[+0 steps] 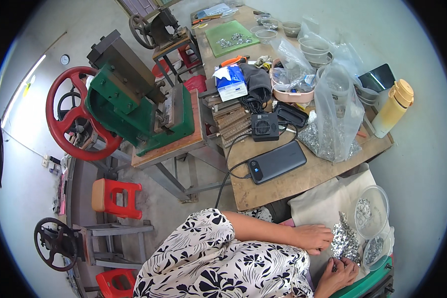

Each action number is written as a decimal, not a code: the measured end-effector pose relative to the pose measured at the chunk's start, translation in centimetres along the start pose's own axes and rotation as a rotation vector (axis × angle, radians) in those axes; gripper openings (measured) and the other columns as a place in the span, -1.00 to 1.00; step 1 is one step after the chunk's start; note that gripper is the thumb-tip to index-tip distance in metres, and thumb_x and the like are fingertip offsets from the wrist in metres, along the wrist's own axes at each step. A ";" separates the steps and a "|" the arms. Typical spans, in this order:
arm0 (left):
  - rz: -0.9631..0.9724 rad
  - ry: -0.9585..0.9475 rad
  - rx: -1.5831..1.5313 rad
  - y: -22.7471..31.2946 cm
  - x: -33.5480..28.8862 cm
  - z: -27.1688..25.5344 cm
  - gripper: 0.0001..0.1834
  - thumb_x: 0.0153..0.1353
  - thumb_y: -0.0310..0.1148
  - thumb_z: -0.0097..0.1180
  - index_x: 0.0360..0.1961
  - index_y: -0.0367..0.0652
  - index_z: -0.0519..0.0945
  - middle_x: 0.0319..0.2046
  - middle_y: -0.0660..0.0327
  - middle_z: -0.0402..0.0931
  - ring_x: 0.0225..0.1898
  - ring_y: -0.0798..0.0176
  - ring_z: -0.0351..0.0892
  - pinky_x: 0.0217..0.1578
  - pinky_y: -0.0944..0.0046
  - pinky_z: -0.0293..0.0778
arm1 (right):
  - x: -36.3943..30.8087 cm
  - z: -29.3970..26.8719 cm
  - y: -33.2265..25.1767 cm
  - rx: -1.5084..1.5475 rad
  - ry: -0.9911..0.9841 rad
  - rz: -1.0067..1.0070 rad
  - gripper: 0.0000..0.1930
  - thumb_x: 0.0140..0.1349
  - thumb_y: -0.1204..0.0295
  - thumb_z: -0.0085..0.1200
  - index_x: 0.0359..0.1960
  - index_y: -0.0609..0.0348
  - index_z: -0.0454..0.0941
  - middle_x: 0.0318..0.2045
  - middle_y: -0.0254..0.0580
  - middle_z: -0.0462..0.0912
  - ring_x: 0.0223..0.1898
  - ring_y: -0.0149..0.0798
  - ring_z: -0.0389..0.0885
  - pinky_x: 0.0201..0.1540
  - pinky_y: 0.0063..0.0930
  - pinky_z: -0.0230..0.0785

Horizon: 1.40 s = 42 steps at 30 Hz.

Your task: The person fits small metal pieces into the slots of a metal bar by hand, inserts the bar into a benchtop press machine, and attaches more metal pieces into the bar.

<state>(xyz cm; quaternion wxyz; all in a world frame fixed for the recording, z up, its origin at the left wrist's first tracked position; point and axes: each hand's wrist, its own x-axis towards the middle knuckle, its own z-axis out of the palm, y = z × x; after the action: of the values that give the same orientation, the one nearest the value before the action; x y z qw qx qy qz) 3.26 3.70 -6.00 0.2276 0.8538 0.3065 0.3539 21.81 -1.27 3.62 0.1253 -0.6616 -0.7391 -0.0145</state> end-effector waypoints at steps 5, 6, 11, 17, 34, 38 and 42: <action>0.000 -0.003 -0.005 0.1 -0.1 -0.1 -0.69 -0.20 -0.24 0.41 -0.49 0.00 0.49 -0.27 0.29 0.41 -0.11 0.17 0.40 -0.14 0.14 0.29 | -0.2 0.4 0.2 0.002 0.003 -0.017 -0.84 -0.03 0.43 0.29 -0.37 0.14 0.72 -0.13 -0.26 0.57 0.13 0.00 0.37 0.21 -0.04 0.16; -0.010 -0.017 -0.010 0.2 -0.1 -0.2 -0.69 -0.19 -0.23 0.41 -0.49 0.00 0.49 -0.27 0.29 0.41 -0.11 0.17 0.40 -0.13 0.13 0.29 | -0.3 0.5 0.5 0.022 -0.001 -0.039 -0.85 -0.02 0.42 0.29 -0.38 0.15 0.71 -0.14 -0.25 0.57 0.12 0.01 0.37 0.20 -0.03 0.16; 0.002 -0.010 -0.006 0.4 -0.1 -0.3 -0.68 -0.18 -0.21 0.41 -0.47 -0.02 0.50 -0.25 0.28 0.41 -0.10 0.16 0.40 -0.12 0.13 0.29 | -0.5 1.1 1.3 0.165 -0.014 -0.160 -0.87 0.00 0.41 0.26 -0.42 0.18 0.67 -0.16 -0.20 0.57 0.07 0.03 0.37 0.15 -0.01 0.16; 0.035 -0.039 0.020 0.6 0.0 -0.9 -0.68 -0.17 -0.19 0.40 -0.45 -0.03 0.51 -0.23 0.27 0.41 -0.09 0.16 0.39 -0.13 0.13 0.29 | -0.8 2.7 1.6 0.261 -0.014 -0.231 -0.88 0.01 0.45 0.25 -0.44 0.22 0.62 -0.17 -0.14 0.56 0.01 0.05 0.38 0.09 -0.01 0.15; 0.006 -0.084 0.029 0.7 0.0 -1.0 -0.71 -0.13 -0.20 0.33 -0.44 -0.05 0.52 -0.21 0.27 0.42 -0.08 0.18 0.38 -0.11 0.13 0.28 | -0.9 2.4 1.2 0.249 -0.086 -0.136 -0.88 0.06 0.42 0.22 -0.43 0.21 0.62 -0.17 -0.12 0.55 0.04 0.03 0.39 0.17 0.02 0.07; 0.003 -0.097 -0.014 0.8 -0.1 -1.1 -0.72 -0.14 -0.21 0.33 -0.44 -0.06 0.52 -0.20 0.26 0.42 -0.07 0.16 0.38 -0.11 0.12 0.27 | -1.1 2.8 1.4 0.234 -0.063 -0.137 -0.86 0.08 0.40 0.21 -0.41 0.21 0.61 -0.16 -0.11 0.55 0.05 0.04 0.39 0.17 0.03 0.06; 0.019 -0.076 0.014 0.7 -0.1 -0.8 -0.72 -0.14 -0.23 0.33 -0.44 -0.06 0.52 -0.19 0.26 0.42 -0.07 0.18 0.38 -0.12 0.13 0.26 | -1.0 2.7 1.4 0.251 -0.068 -0.160 -0.86 0.08 0.40 0.21 -0.40 0.21 0.60 -0.16 -0.11 0.54 0.04 0.05 0.38 0.17 0.03 0.06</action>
<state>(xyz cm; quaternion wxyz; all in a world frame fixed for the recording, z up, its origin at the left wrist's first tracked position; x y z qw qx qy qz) 2.88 3.31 -5.15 0.2296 0.8711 0.2919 0.3212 22.84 -1.53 0.60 0.1802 -0.5801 -0.7892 0.0905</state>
